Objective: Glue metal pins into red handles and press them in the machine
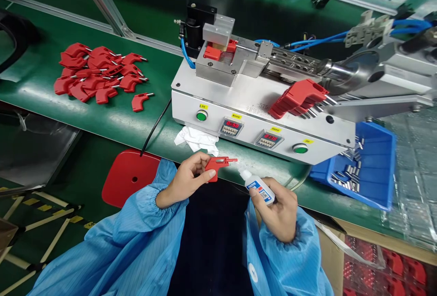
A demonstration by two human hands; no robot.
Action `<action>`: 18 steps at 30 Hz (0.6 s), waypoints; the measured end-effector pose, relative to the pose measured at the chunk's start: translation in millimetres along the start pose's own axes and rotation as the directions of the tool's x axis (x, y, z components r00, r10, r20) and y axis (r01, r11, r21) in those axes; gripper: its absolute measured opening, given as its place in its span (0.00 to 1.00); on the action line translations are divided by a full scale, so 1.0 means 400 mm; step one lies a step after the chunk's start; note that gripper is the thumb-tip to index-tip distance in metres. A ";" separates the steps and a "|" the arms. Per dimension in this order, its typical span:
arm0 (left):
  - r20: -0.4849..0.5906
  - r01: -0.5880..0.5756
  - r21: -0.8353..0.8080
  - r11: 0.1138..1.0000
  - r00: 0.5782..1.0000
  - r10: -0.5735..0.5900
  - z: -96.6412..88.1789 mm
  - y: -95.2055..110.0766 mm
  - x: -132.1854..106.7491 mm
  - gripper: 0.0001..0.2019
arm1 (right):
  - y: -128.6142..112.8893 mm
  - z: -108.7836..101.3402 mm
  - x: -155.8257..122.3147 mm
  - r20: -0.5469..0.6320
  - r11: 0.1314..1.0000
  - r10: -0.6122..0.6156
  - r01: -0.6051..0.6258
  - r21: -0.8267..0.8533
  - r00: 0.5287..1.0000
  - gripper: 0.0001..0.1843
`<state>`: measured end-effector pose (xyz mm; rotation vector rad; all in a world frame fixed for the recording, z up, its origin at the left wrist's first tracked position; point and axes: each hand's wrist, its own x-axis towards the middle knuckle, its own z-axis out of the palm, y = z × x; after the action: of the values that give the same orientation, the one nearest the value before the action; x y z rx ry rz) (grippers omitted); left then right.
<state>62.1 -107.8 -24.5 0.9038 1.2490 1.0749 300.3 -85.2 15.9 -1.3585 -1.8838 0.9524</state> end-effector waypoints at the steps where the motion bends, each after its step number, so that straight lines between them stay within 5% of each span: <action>1: -0.009 0.003 -0.003 1.000 1.000 -0.003 -0.001 0.001 0.001 0.15 | 0.007 -0.001 -0.001 0.003 0.999 0.029 -0.029 0.030 1.000 0.10; 6: -0.006 0.052 -0.041 0.998 0.999 -0.053 -0.007 0.001 0.004 0.18 | 0.064 -0.006 -0.011 0.006 0.913 0.249 -0.237 0.333 0.969 0.19; 10: -0.053 0.123 -0.011 0.992 0.991 -0.124 -0.019 -0.020 -0.014 0.22 | 0.097 0.029 -0.025 0.094 0.830 0.253 -0.266 0.490 0.963 0.20; 18: -0.098 0.212 0.037 0.977 0.973 -0.207 -0.067 -0.078 -0.012 0.27 | 0.192 0.129 -0.025 -0.105 0.993 0.112 -0.108 0.040 0.988 0.10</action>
<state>39.6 -122.0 -56.3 0.7449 1.4193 0.9310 300.4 -88.8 -76.9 -1.4767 -1.7206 0.9415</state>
